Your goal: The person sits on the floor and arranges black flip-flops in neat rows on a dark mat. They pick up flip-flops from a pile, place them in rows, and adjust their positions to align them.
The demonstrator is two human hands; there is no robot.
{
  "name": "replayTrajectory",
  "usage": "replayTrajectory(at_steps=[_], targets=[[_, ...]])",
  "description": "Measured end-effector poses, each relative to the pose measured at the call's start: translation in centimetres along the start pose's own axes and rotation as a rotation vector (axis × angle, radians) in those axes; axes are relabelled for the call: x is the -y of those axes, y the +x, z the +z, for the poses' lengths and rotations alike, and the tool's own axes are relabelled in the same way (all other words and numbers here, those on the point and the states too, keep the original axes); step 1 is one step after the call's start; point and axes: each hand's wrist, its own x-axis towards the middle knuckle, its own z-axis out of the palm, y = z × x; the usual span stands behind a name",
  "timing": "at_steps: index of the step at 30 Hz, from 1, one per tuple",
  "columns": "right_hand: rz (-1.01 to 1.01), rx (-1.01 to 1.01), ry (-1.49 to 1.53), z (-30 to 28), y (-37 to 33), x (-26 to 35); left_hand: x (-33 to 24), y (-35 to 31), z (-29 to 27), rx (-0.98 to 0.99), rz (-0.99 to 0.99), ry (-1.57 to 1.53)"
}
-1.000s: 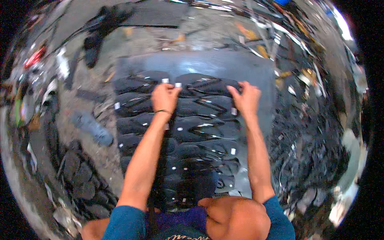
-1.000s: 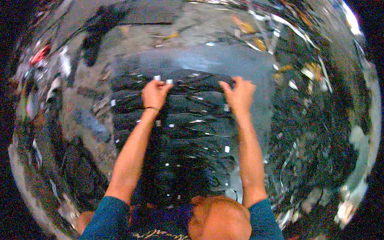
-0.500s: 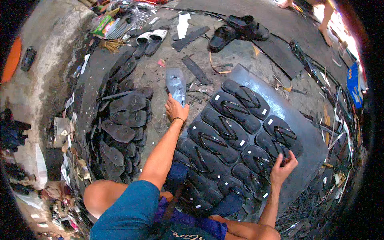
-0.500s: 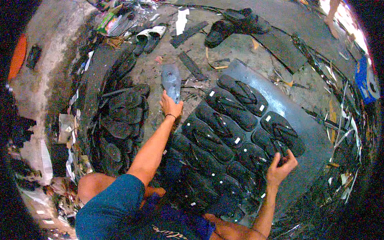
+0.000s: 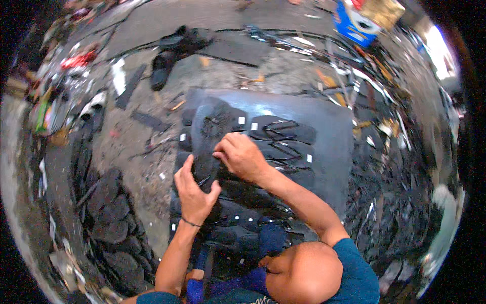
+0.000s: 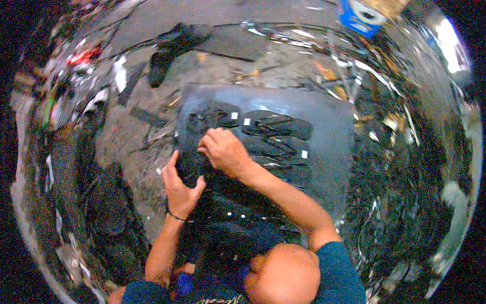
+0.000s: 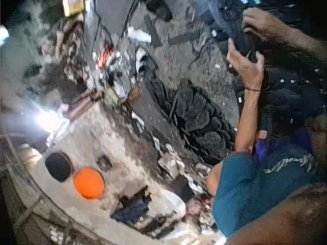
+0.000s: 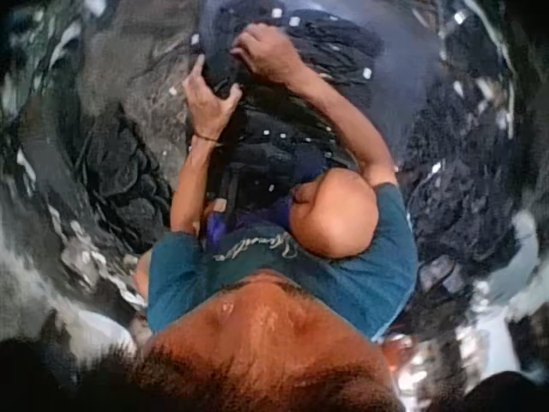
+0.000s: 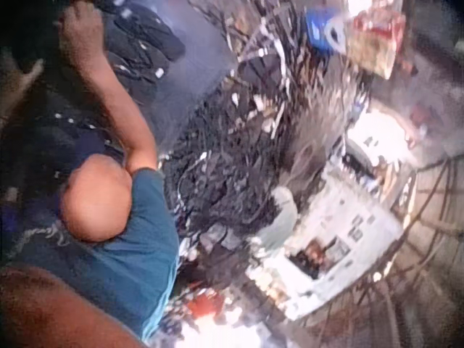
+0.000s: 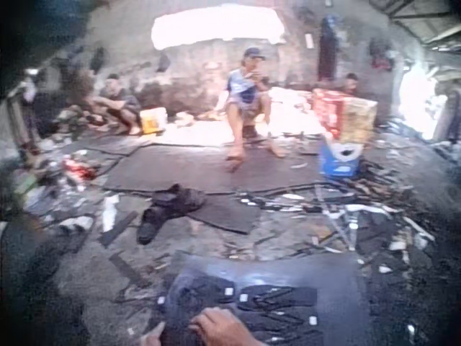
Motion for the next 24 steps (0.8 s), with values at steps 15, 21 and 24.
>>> replayTrajectory(at_steps=[15, 21, 24], targets=[[0.845, -0.120, -1.021, -35.2, -36.2, -15.4, 4.5, -6.5, 10.6, 0.569, 0.313, -0.100], [1.279, -0.270, -0.628, -32.3, -30.5, -13.8, 5.9, -5.0, 8.0, 0.621, 0.304, -0.096], [1.093, -0.273, -0.687, -29.6, -30.6, -15.6, 4.0, -2.1, 6.4, 0.534, 0.222, -0.301]])
